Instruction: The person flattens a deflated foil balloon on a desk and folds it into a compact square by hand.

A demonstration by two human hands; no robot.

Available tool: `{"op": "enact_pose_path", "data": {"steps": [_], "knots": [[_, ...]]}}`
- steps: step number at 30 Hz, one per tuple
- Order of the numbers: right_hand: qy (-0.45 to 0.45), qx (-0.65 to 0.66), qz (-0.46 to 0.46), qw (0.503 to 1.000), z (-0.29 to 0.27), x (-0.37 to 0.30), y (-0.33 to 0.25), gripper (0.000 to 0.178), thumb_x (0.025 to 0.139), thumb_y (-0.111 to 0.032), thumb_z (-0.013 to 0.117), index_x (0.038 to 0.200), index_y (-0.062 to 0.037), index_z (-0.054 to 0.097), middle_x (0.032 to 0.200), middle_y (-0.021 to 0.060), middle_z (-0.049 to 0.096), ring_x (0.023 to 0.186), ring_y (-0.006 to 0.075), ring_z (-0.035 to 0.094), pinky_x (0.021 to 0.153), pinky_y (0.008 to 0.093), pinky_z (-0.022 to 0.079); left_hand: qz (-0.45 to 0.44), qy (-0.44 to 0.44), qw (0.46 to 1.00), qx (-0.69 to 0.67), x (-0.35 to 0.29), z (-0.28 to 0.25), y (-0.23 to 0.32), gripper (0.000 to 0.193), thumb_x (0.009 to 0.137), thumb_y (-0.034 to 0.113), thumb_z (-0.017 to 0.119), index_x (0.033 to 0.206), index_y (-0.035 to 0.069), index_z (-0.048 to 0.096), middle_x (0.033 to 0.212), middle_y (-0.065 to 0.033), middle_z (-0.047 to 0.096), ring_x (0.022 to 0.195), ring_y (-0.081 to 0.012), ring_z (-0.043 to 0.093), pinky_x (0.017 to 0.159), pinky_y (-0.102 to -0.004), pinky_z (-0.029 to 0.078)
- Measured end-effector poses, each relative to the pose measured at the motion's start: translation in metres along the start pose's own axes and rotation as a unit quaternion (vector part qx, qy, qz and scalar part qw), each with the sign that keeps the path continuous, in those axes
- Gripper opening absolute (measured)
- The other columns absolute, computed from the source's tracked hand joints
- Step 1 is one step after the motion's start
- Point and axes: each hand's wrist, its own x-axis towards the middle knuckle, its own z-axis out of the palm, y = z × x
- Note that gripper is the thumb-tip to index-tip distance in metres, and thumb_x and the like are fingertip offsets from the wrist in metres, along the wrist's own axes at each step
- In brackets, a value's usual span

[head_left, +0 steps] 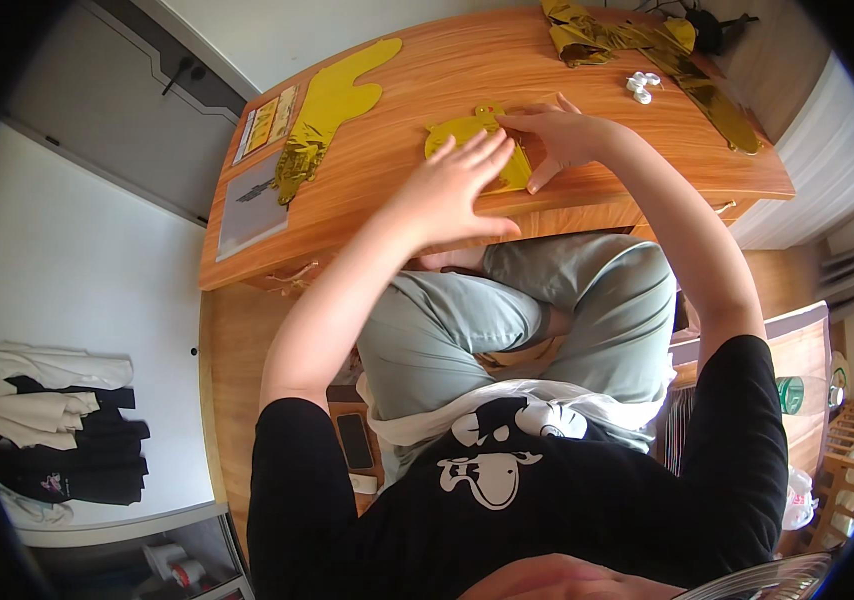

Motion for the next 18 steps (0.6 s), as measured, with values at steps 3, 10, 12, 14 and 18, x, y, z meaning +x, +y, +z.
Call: {"op": "enact_pose_path", "data": {"steps": [3, 10, 12, 14, 18], "knots": [[0.006, 0.007, -0.018, 1.000, 0.008, -0.016, -0.006, 0.123, 0.063, -0.055, 0.091, 0.164, -0.0182, 0.031, 0.164, 0.0146, 0.039, 0.155, 0.0330, 0.027, 0.127, 0.0591, 0.005, 0.000, 0.049, 0.997, 0.060, -0.016, 0.025, 0.021, 0.086, 0.094, 0.055, 0.063, 0.156, 0.001, 0.037, 0.164, -0.0210, 0.035, 0.152, -0.0351, 0.034, 0.124, -0.0505, 0.030], [0.097, 0.043, -0.099, 0.989, 0.040, -0.057, -0.002, 0.106, 0.066, -0.048, 0.092, 0.155, -0.0153, 0.046, 0.156, 0.0140, 0.049, 0.151, 0.0343, 0.034, 0.125, 0.0563, 0.017, -0.008, 0.065, 0.996, -0.064, -0.041, 0.020, 0.029, 0.053, 0.099, 0.009, 0.055, 0.151, -0.001, 0.045, 0.155, -0.0227, 0.047, 0.143, -0.0376, 0.048, 0.118, -0.0462, 0.040], [0.149, 0.055, -0.127, 0.979, 0.043, -0.064, -0.005, 0.086, 0.072, -0.042, 0.090, 0.145, -0.0136, 0.056, 0.146, 0.0130, 0.057, 0.143, 0.0327, 0.042, 0.121, 0.0536, 0.024, -0.017, 0.040, 0.990, -0.136, -0.045, 0.007, 0.027, 0.055, 0.099, 0.010, 0.056, 0.152, 0.002, 0.045, 0.156, -0.0221, 0.046, 0.144, -0.0374, 0.047, 0.119, -0.0455, 0.039], [0.203, 0.065, -0.154, 0.965, 0.041, -0.070, -0.011, 0.065, 0.079, -0.036, 0.087, 0.135, -0.0118, 0.065, 0.135, 0.0119, 0.065, 0.136, 0.0310, 0.051, 0.116, 0.0508, 0.032, -0.015, 0.022, 0.987, -0.159, -0.047, -0.010, 0.023, 0.051, 0.103, 0.012, 0.055, 0.153, 0.003, 0.046, 0.150, -0.0167, 0.051, 0.141, -0.0309, 0.050, 0.119, -0.0400, 0.035], [0.282, 0.110, -0.173, 0.937, 0.030, -0.077, -0.025, 0.022, 0.089, -0.021, 0.079, 0.105, -0.0074, 0.073, 0.102, 0.0056, 0.072, 0.104, 0.0242, 0.065, 0.097, 0.0412, 0.044, -0.101, -0.085, 0.934, -0.331, -0.042, -0.050, 0.013, 0.046, 0.109, 0.022, 0.051, 0.151, 0.003, 0.050, 0.119, -0.0063, 0.049, 0.125, -0.0223, 0.048, 0.113, -0.0327, 0.034]]}}
